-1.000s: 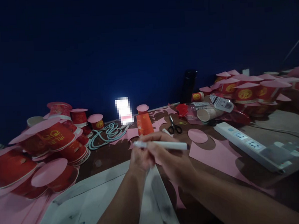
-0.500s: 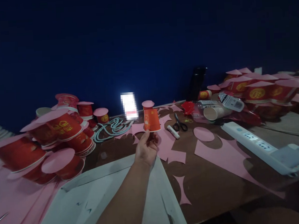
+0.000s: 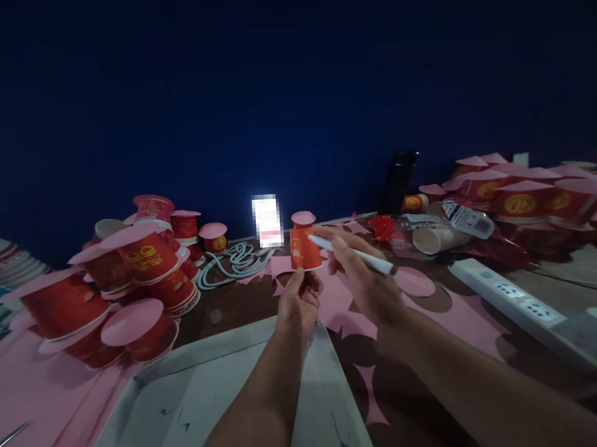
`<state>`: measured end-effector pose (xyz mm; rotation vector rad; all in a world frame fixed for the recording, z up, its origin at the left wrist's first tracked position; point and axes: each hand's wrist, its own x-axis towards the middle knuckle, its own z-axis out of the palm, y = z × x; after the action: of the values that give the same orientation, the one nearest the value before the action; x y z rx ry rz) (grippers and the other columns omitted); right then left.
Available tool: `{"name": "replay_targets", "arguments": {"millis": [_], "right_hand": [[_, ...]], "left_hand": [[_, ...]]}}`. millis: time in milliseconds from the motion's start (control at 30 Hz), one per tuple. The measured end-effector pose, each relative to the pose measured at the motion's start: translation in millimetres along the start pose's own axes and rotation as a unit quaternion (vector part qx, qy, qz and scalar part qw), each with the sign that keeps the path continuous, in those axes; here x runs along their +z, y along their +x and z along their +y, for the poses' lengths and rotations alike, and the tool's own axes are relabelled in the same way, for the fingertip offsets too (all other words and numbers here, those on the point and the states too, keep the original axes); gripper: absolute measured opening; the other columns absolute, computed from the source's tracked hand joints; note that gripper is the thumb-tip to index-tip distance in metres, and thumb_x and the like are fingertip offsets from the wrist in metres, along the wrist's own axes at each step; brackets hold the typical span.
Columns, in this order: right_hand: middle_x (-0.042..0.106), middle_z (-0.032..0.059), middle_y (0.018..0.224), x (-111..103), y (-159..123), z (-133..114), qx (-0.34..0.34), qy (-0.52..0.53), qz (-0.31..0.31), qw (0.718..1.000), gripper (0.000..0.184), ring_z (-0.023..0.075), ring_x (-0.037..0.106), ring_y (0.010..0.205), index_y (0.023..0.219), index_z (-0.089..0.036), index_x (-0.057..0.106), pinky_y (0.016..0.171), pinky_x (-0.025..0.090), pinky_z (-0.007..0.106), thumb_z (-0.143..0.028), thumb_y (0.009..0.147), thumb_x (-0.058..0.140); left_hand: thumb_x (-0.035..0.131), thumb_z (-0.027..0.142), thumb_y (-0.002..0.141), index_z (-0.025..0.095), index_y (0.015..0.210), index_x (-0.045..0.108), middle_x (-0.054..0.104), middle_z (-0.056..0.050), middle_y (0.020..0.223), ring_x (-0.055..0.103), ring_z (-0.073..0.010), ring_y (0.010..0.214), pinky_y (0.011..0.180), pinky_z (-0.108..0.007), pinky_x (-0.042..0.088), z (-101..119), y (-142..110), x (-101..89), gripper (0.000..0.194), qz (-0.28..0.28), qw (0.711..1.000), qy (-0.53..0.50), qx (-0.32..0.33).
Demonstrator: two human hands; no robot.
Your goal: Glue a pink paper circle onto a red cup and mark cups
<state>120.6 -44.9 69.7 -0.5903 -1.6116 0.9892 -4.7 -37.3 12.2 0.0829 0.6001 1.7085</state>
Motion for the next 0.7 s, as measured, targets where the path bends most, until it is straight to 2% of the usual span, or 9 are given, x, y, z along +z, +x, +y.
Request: {"name": "replay_targets", "arguments": {"millis": [133, 233, 467, 700], "right_hand": [[0.067, 0.0052, 0.089, 11.1, 4.8, 18.0, -0.034, -0.059, 0.054, 0.996, 0.019, 0.0210, 0.061, 0.088, 0.099, -0.028, 0.067, 0.076, 0.053, 0.036, -0.032, 0.082, 0.059], [0.067, 0.0064, 0.095, 13.3, 4.2, 34.0, -0.091, -0.134, 0.088, 0.983, 0.017, 0.0211, 0.060, 0.092, 0.096, -0.025, 0.068, 0.087, 0.048, 0.037, -0.028, 0.082, 0.060], [0.067, 0.0066, 0.094, 12.5, -1.5, 56.2, -0.092, -0.227, 0.075, 0.967, 0.019, 0.0204, 0.060, 0.087, 0.100, -0.024, 0.067, 0.085, 0.045, 0.035, -0.026, 0.083, 0.059], [0.067, 0.0064, 0.094, 13.3, -1.0, 60.1, -0.093, -0.238, 0.072, 0.964, 0.016, 0.0206, 0.060, 0.090, 0.098, -0.025, 0.067, 0.087, 0.044, 0.036, -0.028, 0.084, 0.058]], "left_hand": [[0.064, 0.010, 0.078, 0.010, 0.078, 0.063, 0.065, -0.004, 0.075, 0.062, -0.0088, 0.067, 0.070, -0.022, 0.051, -2.6, 2.2, -2.7, 0.001, -0.030, 0.999, -0.009, 0.013], [0.065, 0.009, 0.076, 0.011, 0.077, 0.063, 0.066, -0.004, 0.076, 0.062, -0.0084, 0.070, 0.074, -0.021, 0.051, -4.8, 5.6, -5.6, 0.002, -0.024, 1.000, 0.003, 0.018], [0.064, 0.012, 0.076, 0.010, 0.080, 0.065, 0.068, -0.006, 0.082, 0.064, -0.0111, 0.075, 0.078, -0.025, 0.051, -6.7, 10.9, -8.4, 0.005, -0.046, 0.998, 0.026, 0.018], [0.064, 0.013, 0.076, 0.010, 0.080, 0.064, 0.068, -0.007, 0.081, 0.064, -0.0111, 0.073, 0.076, -0.024, 0.050, -6.1, 9.7, -7.7, 0.006, -0.055, 0.998, 0.036, 0.021]]}}
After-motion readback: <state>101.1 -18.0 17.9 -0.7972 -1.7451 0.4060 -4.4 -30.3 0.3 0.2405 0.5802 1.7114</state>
